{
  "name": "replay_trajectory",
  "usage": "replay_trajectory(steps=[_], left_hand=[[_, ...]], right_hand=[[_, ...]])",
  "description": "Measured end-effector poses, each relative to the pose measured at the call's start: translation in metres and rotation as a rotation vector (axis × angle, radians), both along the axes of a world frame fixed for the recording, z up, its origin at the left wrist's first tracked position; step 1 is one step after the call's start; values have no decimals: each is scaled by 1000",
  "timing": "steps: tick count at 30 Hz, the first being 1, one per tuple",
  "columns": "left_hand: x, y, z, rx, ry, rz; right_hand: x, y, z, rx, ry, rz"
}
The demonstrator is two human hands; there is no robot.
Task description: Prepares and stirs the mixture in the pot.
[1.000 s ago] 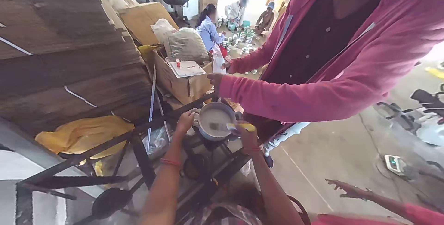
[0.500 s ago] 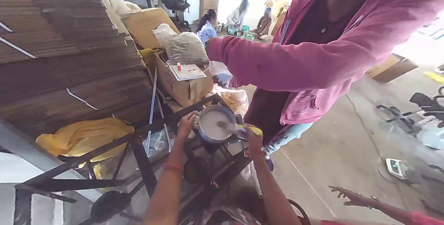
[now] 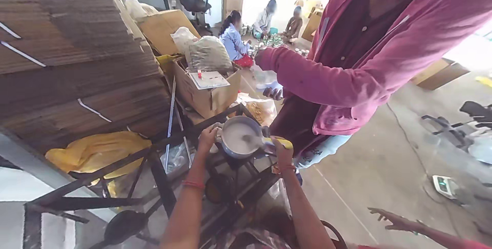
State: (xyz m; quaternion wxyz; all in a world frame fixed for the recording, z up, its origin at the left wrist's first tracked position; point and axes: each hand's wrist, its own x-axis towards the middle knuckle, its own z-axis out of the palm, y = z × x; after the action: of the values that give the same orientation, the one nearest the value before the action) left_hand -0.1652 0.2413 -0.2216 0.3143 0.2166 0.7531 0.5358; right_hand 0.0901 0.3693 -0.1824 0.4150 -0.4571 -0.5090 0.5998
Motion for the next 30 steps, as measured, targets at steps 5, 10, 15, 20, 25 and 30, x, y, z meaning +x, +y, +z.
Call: replay_trajectory(steps=[5,10,15,20,25,30], left_hand=[[-2,-1,2,-4,-45,-1],[-2,1,1,-15,-27,-8],[-1,0,5,19,-47,1],[2,-1,9,-4,-39,2],[-1,-1,9,-13,-59,-1],[1,-1,9,-2,-55,16]], right_hand=[[2,-6,5,44,-16,112],[-1,4,0,16,4,-25],[3,-10,6,55,-4,170],[0,2,4,93,-34,36],[4,-9,12,91,-55,200],[0,2,5,144,-63,70]])
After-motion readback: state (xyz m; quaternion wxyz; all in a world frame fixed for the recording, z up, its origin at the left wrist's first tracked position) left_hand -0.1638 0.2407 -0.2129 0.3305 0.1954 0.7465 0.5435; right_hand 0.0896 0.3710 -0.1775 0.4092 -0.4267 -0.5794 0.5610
